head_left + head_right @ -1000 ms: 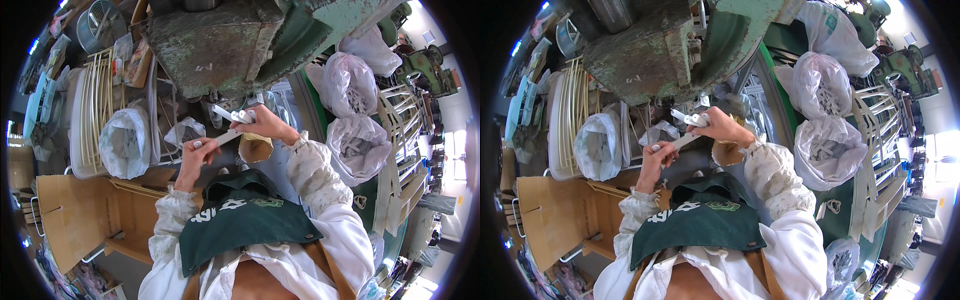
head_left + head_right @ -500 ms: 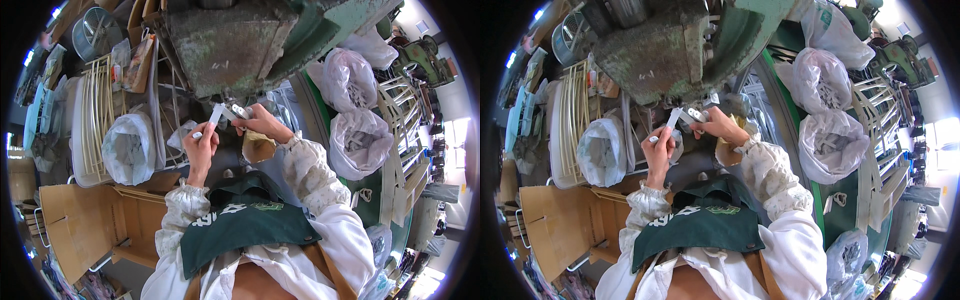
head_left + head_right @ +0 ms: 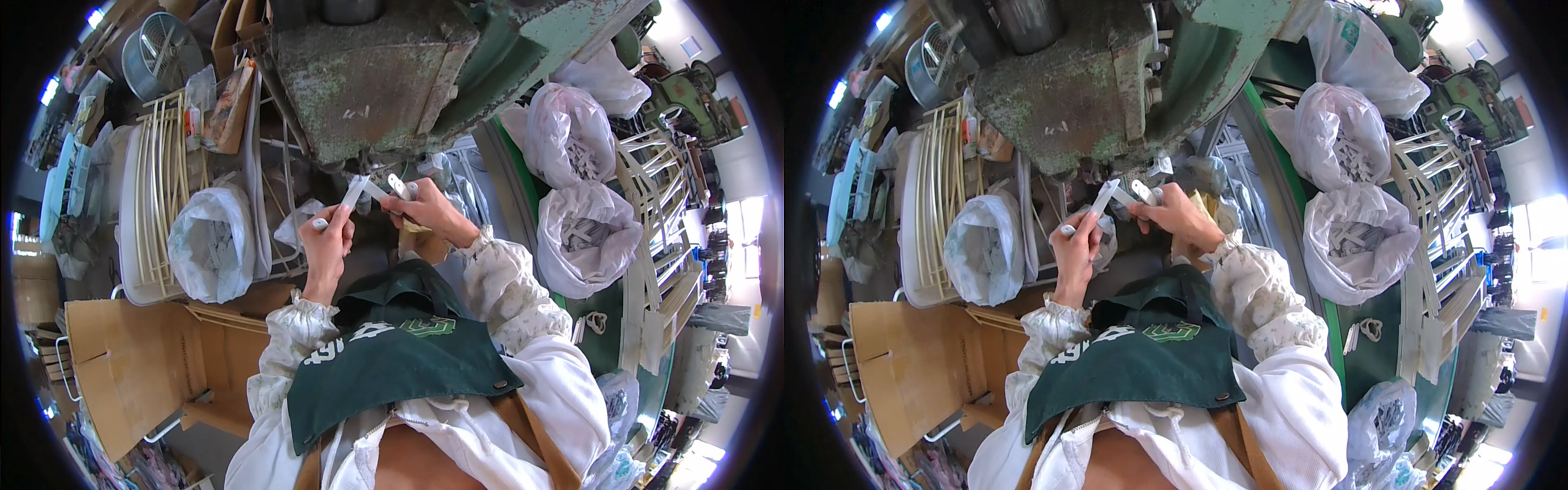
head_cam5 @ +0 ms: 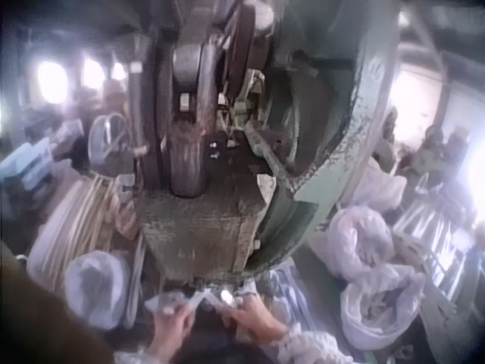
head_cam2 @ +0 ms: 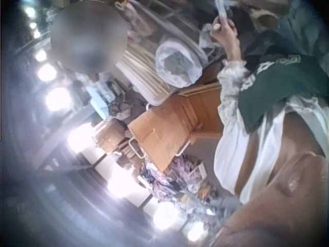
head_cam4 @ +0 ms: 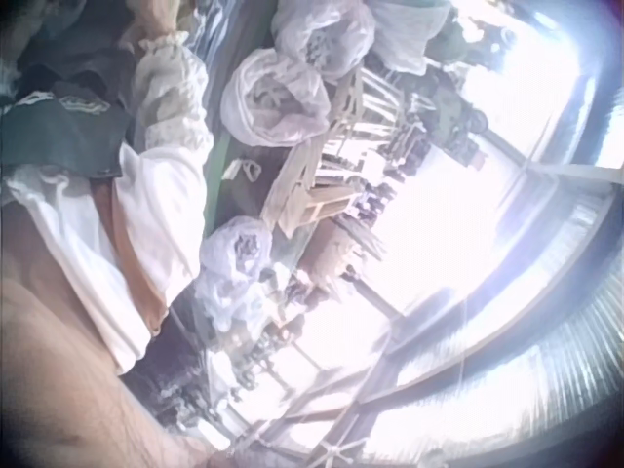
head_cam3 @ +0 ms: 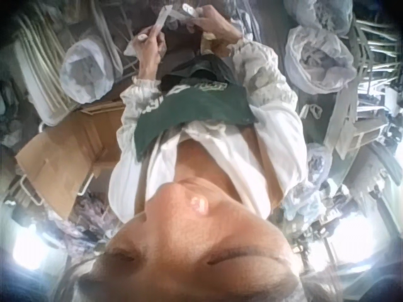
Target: The person repeatedly picks up small white plastic pieces, places them into a press machine, and removes the processed pieces. The person handles the pieces one at a time and places them into a nearby bag after processing.
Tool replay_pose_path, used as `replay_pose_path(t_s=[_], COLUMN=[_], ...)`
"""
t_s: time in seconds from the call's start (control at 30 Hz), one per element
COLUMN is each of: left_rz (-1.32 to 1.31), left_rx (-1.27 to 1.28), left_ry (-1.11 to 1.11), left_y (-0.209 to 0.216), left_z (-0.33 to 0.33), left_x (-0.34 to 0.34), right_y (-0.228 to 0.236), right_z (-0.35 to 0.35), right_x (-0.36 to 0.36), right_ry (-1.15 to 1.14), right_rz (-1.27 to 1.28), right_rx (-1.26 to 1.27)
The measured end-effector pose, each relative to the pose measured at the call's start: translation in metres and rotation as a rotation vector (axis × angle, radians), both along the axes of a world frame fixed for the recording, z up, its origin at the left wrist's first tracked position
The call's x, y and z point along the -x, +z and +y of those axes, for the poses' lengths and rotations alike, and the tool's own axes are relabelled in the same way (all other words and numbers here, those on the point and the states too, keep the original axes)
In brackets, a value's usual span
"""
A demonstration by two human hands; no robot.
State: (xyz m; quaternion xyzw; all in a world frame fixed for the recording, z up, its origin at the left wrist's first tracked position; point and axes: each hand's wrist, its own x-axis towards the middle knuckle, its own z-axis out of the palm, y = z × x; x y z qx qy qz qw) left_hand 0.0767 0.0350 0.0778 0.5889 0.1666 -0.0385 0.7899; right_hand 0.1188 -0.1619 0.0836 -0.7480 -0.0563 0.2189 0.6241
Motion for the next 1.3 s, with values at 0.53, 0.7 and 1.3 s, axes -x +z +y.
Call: replay_pose_path(t_s=[0.53, 0.7, 1.3], left_rz=[-0.039, 0.114, 0.043], left_rx=[0.154, 0.658, 0.388], left_ry=[-0.185, -0.243, -0.051], left_y=[0.026, -0.026, -0.01], left_z=[0.013, 0.044, -0.021], left_x=[0.005, 0.03, -0.014], right_y=[0.013, 0.011, 0.014], right_z=[-0.02, -0.159, 0.023], right_x=[0.015, 0.008, 0.007], right_ry=[-0.227, -0.996, -0.161], right_rz=[0.075, -0.171, -0.199], right_rx=[-0.217, -0.327, -0.141])
